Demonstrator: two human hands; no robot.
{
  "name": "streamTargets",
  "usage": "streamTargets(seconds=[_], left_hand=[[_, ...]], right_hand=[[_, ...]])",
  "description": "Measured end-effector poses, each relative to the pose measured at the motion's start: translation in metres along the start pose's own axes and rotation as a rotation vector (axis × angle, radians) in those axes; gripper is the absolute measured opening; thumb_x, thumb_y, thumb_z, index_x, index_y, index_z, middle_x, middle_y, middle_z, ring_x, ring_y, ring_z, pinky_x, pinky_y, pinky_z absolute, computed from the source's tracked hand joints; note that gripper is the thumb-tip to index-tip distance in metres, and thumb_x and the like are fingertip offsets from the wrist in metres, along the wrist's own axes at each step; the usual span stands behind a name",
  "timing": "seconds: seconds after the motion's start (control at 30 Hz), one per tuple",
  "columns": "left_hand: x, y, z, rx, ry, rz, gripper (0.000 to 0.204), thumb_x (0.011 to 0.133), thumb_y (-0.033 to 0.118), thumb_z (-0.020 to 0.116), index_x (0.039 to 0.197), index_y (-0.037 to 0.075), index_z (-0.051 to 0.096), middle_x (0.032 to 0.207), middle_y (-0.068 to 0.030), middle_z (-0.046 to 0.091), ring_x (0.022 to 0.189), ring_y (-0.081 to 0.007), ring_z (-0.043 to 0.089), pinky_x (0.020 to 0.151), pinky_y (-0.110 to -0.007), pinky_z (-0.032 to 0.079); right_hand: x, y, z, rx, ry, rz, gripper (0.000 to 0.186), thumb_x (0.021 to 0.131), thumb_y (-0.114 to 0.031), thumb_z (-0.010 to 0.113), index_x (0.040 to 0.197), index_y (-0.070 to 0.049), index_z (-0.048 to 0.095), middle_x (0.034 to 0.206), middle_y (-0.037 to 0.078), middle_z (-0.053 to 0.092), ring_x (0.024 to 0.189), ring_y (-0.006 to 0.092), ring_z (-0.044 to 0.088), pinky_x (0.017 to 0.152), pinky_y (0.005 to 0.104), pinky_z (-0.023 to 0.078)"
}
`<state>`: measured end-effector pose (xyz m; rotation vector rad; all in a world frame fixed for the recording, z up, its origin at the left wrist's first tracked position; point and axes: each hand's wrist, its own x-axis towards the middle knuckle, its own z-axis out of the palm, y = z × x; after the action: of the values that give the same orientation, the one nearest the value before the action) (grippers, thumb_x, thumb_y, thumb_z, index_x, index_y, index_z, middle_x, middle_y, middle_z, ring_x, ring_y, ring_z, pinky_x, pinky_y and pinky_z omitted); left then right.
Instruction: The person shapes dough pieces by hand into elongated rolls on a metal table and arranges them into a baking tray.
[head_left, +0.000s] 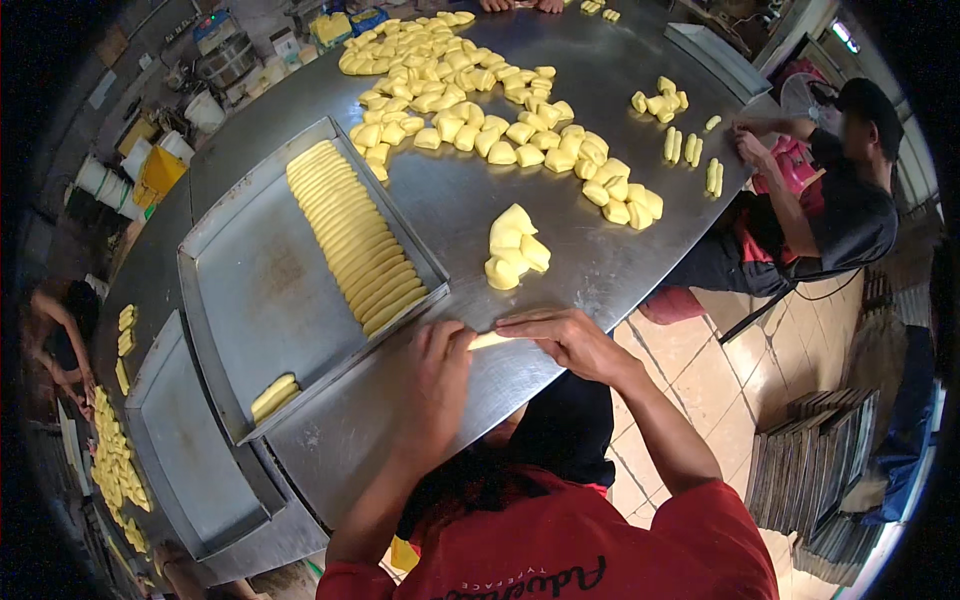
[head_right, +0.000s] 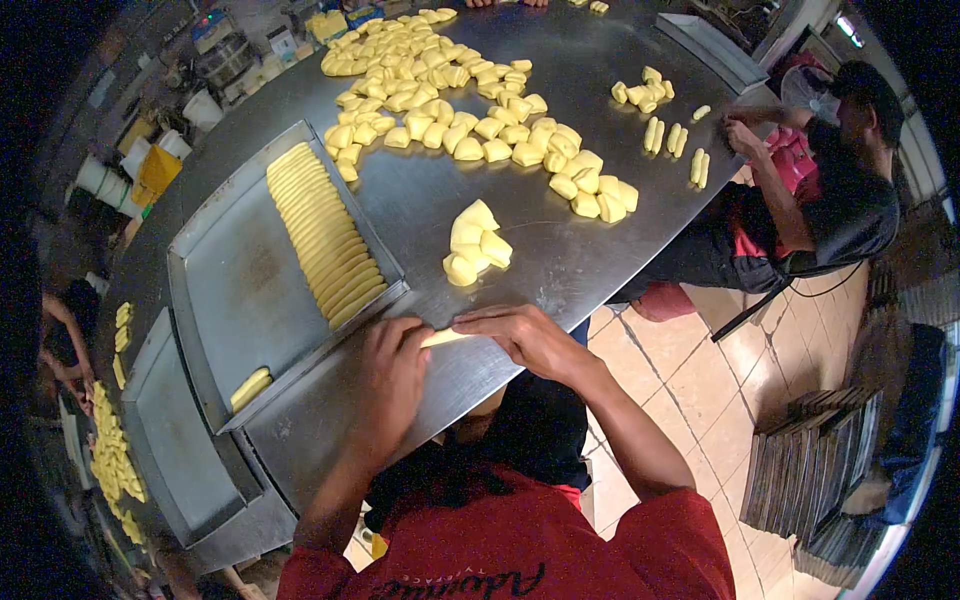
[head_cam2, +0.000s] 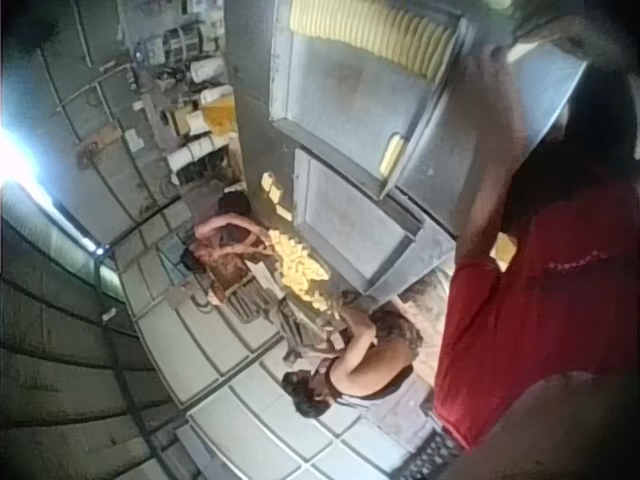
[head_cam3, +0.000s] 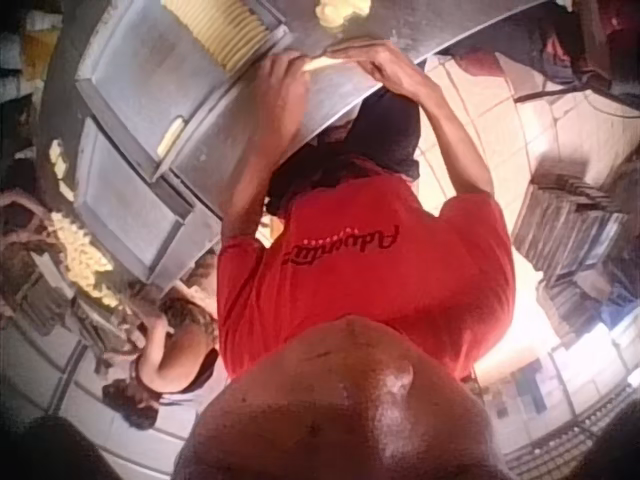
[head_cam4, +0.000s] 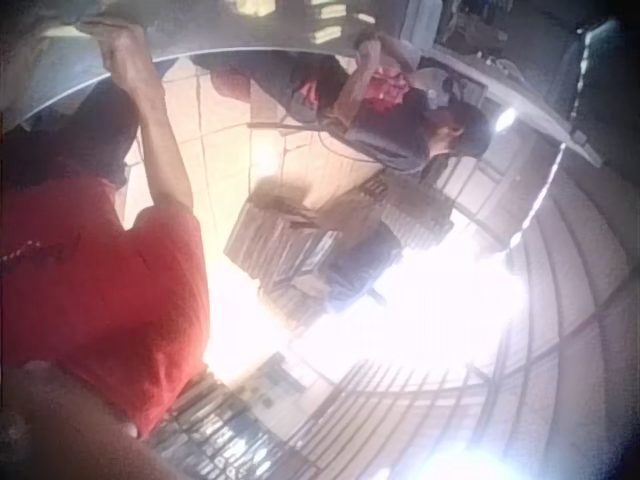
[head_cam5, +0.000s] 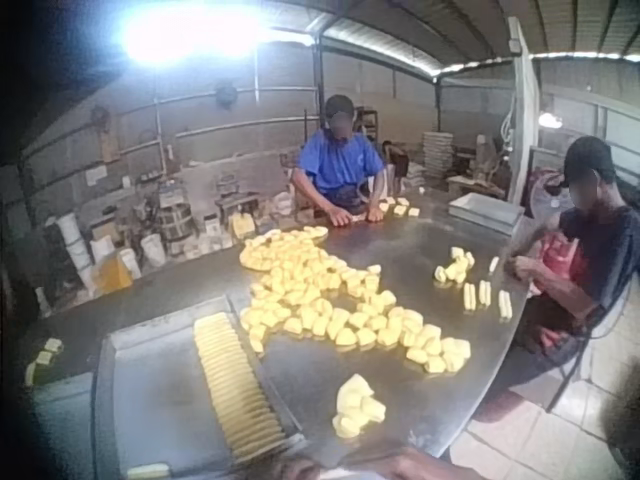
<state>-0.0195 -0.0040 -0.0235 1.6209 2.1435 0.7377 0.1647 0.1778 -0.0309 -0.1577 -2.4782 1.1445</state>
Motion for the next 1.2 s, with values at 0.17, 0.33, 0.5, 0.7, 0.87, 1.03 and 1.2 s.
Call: streamTargets(seconds=[0.17,0.33,0.5,0.7,0.87,1.03,1.2], left_hand=[[-0.007,0.022,0.034,0.13,0.031,0.234,0.077,0.097,0.025,0.077,0.161,0.002,0.043,0.162,-0.0181,0.048,0.151,-0.0363,0.046,0.131,-0.056,0.03],[-0.009,0.029,0.036,0.15,0.072,0.212,0.076,0.1,0.034,0.075,0.164,0.007,0.043,0.171,-0.0188,0.037,0.161,-0.0379,0.032,0.131,-0.067,0.014],[-0.02,0.021,0.021,0.029,0.182,0.186,0.055,0.099,0.025,0.076,0.151,0.011,0.061,0.163,-0.0144,0.05,0.157,-0.0345,0.04,0.132,-0.064,0.014],[-0.033,0.002,-0.008,-0.173,0.345,0.105,0.029,0.098,0.01,0.073,0.127,0.008,0.072,0.134,-0.0102,0.074,0.134,-0.0342,0.065,0.128,-0.06,0.031],[-0.024,0.009,-0.008,-0.691,0.26,-0.059,0.027,0.106,0.007,0.065,0.132,0.001,0.069,0.131,-0.0157,0.075,0.123,-0.0253,0.071,0.112,-0.037,0.051],[0.003,0.043,0.018,-1.188,0.117,-0.173,0.039,0.11,0.005,0.062,0.147,-0.006,0.061,0.137,-0.0161,0.072,0.126,-0.0193,0.068,0.108,-0.032,0.052],[0.0,0.036,0.014,-1.082,0.119,-0.171,0.034,0.107,0.009,0.07,0.138,-0.004,0.068,0.123,-0.0117,0.075,0.106,-0.0129,0.07,0.095,-0.026,0.055]], right_hand=[[0.032,-0.006,-0.024,-0.021,0.416,0.476,0.027,0.1,-0.01,0.071,0.123,0.003,0.076,0.121,0.024,0.075,0.112,0.0403,0.072,0.099,0.046,0.055],[0.043,0.042,-0.01,-0.594,0.498,0.292,0.028,0.101,-0.02,0.075,0.112,0.006,0.073,0.099,0.024,0.073,0.089,0.0358,0.072,0.082,0.0424,0.056],[0.04,0.026,-0.005,-0.157,0.501,0.492,0.03,0.095,-0.021,0.082,0.093,0.002,0.062,0.075,0.014,0.066,0.068,0.0243,0.065,0.066,0.0373,0.052],[-0.029,0.041,-0.038,0.065,0.519,0.647,0.025,0.091,-0.008,0.082,0.105,0.0,0.062,0.098,0.009,0.074,0.089,0.0155,0.069,0.077,0.0329,0.055],[-0.051,0.016,-0.048,0.199,0.522,0.67,0.047,0.098,-0.001,0.074,0.144,0.001,0.063,0.116,0.01,0.075,0.104,0.016,0.071,0.094,0.0297,0.057],[-0.022,-0.036,0.001,1.149,0.576,0.563,0.026,0.101,0.002,0.074,0.125,-0.003,0.066,0.116,0.007,0.075,0.105,0.0126,0.072,0.096,0.0257,0.058],[-0.013,-0.062,0.028,0.644,0.534,0.377,0.036,0.097,0.004,0.078,0.13,-0.001,0.063,0.119,0.01,0.076,0.113,0.0135,0.072,0.1,0.028,0.058]])
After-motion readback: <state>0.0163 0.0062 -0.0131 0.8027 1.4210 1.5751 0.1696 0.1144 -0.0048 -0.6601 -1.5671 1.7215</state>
